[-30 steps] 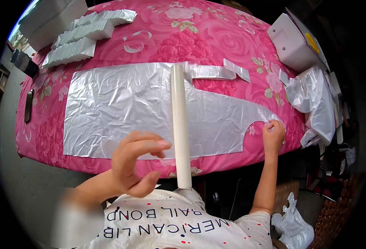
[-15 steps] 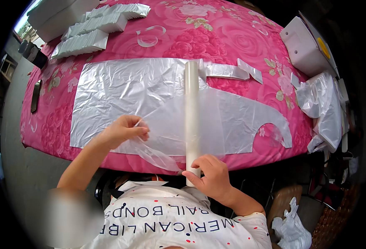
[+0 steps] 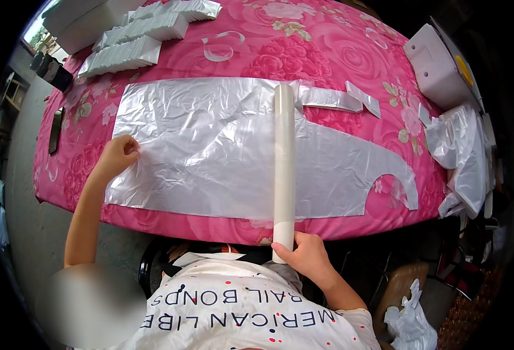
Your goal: The person repeatedly unrolls a clear plastic film, places small white rectangular items onto it, folds the film around each item, and stacks the wrapped units on a pink floral tablecloth. The person handles the items one at a time and accumulates a growing pile of wrapped packages.
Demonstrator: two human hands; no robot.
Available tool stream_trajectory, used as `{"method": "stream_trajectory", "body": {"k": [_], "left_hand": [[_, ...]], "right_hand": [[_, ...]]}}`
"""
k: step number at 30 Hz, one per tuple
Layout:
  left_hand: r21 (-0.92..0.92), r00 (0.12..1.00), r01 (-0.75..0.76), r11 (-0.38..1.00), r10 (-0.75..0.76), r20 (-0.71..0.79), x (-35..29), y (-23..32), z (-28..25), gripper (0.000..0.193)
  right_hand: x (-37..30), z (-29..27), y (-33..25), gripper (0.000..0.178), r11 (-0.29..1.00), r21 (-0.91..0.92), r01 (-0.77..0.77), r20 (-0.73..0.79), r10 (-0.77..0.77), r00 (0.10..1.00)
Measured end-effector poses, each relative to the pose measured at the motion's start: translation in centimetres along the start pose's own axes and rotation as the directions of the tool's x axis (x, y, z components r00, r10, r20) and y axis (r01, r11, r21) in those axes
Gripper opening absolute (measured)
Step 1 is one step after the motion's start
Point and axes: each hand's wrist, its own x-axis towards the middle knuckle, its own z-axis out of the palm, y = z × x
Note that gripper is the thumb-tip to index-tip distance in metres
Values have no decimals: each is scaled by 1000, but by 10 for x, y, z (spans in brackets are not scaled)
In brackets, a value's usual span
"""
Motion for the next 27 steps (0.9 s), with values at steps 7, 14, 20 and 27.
{"method": "stream_trajectory", "body": {"k": [7, 14, 20, 27], "left_hand": [[82, 749, -618, 782, 617, -243, -27, 141, 81, 34], [-46, 707, -705, 707, 698, -117, -27, 177, 179, 58], [221, 714, -683, 696, 701, -2, -27, 178, 186, 61], [308, 701, -683, 662, 712, 24, -25, 179, 191, 61]], "right_hand": [[0, 0, 4, 46, 999, -29, -32, -31, 31, 999], [-1, -7, -1, 49, 998, -64, -20, 35, 22, 999], [32, -32, -3, 60, 997, -71, 40, 114, -32, 993], [166, -70, -29, 53, 932, 354, 81, -7, -84, 996]]}}
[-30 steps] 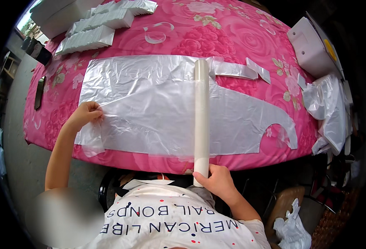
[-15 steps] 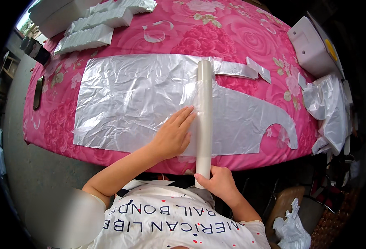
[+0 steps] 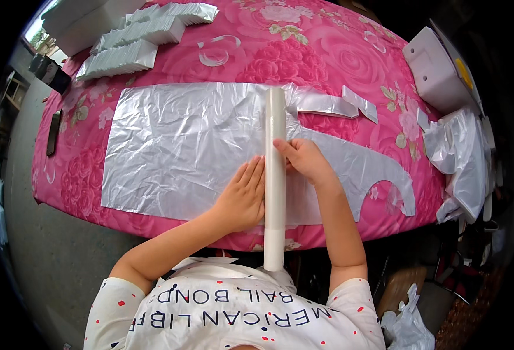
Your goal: The person repeatedly unrolls a clear plastic film, places small white rectangular items onto it, folds the film around each item, and stacks the wrapped units on a pink floral tablecloth. The person handles the items one at a time and accumulates a growing pile of wrapped packages.
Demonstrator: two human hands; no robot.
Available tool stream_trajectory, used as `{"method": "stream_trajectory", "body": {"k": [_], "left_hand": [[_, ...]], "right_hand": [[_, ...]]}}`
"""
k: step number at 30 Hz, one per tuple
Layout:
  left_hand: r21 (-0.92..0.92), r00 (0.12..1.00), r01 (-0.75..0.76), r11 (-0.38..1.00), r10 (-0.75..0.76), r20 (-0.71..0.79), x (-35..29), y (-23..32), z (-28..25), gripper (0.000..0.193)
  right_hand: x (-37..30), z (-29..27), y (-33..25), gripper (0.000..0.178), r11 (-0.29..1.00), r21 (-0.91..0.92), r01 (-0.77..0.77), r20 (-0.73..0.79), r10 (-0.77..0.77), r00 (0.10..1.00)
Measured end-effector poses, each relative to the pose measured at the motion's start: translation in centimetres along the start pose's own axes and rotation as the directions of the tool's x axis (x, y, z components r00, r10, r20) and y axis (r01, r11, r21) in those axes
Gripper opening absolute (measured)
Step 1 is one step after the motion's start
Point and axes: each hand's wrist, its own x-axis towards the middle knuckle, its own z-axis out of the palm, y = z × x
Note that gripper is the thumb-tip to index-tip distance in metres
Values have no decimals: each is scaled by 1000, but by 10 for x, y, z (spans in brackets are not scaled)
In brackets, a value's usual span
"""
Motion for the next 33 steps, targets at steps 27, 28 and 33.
{"method": "stream_trajectory", "body": {"k": [27, 28, 33], "left_hand": [[23, 998, -10, 1000, 11, -56, -4, -1, 12, 71], [-49, 998, -15, 999, 12, -63, -1, 0, 10, 73], [-70, 999, -1, 998, -2, -38, -1, 4, -6, 71]], "right_hand": [[50, 217, -72, 47, 674, -216, 706, 295, -645, 705], [57, 231, -56, 49, 585, -320, 745, 312, -677, 666], [32, 205, -70, 57, 622, -189, 760, 467, -623, 627]]}}
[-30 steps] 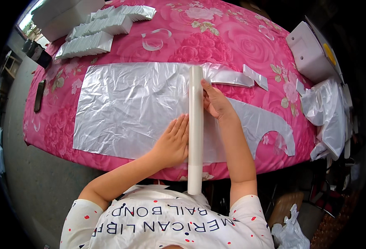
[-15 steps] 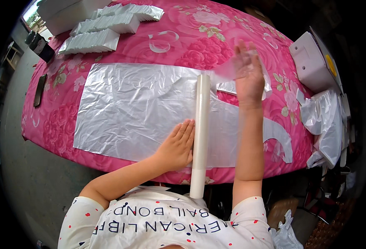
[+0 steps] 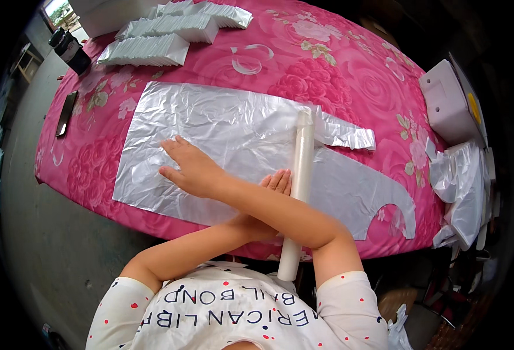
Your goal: The person repeatedly unrolls a clear plastic film, places small white rectangular items onto it, folds the film around each item, and stacks the wrapped units on a pink floral tablecloth. The person handles the items one at a time and accumulates a growing pile of wrapped packages.
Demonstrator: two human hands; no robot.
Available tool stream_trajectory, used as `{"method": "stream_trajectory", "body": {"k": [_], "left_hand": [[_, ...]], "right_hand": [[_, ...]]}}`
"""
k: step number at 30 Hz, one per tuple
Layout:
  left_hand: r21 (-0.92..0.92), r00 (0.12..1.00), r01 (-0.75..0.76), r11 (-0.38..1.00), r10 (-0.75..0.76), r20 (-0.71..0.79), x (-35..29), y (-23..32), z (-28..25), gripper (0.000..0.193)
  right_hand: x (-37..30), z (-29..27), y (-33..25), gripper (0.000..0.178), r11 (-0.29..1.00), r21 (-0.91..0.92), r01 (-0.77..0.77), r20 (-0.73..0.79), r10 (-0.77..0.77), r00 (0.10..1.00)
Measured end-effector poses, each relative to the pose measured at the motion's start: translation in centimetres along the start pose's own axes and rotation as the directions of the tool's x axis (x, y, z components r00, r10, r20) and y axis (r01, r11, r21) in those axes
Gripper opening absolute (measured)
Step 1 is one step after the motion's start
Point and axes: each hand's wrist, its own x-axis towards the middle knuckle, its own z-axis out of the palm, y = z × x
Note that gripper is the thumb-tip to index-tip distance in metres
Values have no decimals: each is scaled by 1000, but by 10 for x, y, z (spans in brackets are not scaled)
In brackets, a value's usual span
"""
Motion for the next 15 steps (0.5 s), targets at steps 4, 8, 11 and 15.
{"method": "stream_trajectory", "body": {"k": [4, 8, 11, 15], "left_hand": [[-439, 968, 46, 897, -148, -202, 1, -26, -6, 59], [-826, 900, 125, 550, -414, -139, 41, -56, -22, 51], [-992, 865, 95, 86, -501, 40, 75, -80, -15, 53], [-829, 791, 130, -544, -447, 418, 104, -81, -12, 65]], "right_hand": [[-74, -68, 0, 43, 978, -125, 168, -291, -198, 936], [-170, -119, 28, 37, 929, -365, -57, -415, -108, 903], [-205, -119, 35, 41, 911, -400, -102, -348, -48, 936], [-212, -118, 39, 51, 897, -436, -71, -246, -43, 968]]}}
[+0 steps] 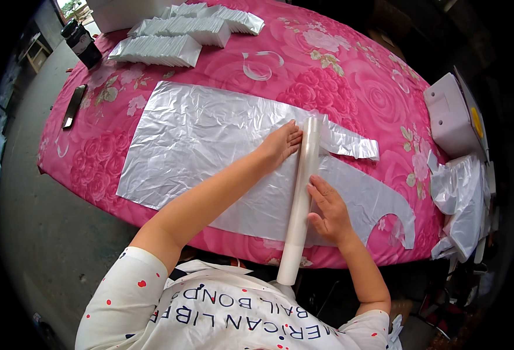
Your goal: The person repeatedly unrolls a clear plastic film, places small white rectangular items onto it, folds the film around each item, and stacks the wrapped units on a pink floral tablecloth. The person handles the items one at a time and accumulates a growing pile of wrapped packages.
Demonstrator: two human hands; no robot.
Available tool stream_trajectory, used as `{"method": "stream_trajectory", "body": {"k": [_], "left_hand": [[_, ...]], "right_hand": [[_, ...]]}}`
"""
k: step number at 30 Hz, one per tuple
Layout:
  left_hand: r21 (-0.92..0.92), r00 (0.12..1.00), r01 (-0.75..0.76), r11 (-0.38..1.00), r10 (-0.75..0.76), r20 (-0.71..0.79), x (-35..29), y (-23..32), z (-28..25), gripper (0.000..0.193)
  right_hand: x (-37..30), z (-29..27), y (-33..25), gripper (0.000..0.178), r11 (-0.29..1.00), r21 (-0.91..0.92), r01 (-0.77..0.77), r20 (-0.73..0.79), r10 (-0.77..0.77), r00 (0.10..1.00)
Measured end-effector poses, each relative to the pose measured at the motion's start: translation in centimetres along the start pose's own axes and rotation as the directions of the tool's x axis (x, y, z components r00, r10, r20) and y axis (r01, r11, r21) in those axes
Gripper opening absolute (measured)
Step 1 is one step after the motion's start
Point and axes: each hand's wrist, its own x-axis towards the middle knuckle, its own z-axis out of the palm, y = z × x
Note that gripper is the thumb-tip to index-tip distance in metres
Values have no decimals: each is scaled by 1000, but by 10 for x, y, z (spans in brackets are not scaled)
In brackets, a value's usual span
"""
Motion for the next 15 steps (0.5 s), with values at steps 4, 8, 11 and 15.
{"method": "stream_trajectory", "body": {"k": [4, 8, 11, 15], "left_hand": [[32, 990, 24, 999, -20, -137, -10, 19, -5, 64], [405, 956, -208, 890, 272, -108, -55, 58, -30, 59], [492, 906, -281, 824, 397, -146, -104, 92, -72, 55], [543, 856, -257, 799, 449, -255, -195, 115, -134, 51]], "right_hand": [[27, 11, -7, 57, 992, -98, 78, 123, -66, 990], [80, 55, -44, 55, 981, -57, 185, 210, -169, 963], [124, 97, -109, 50, 871, 375, 318, 278, -433, 857], [154, 105, -149, 44, 739, 591, 324, 280, -565, 777]]}}
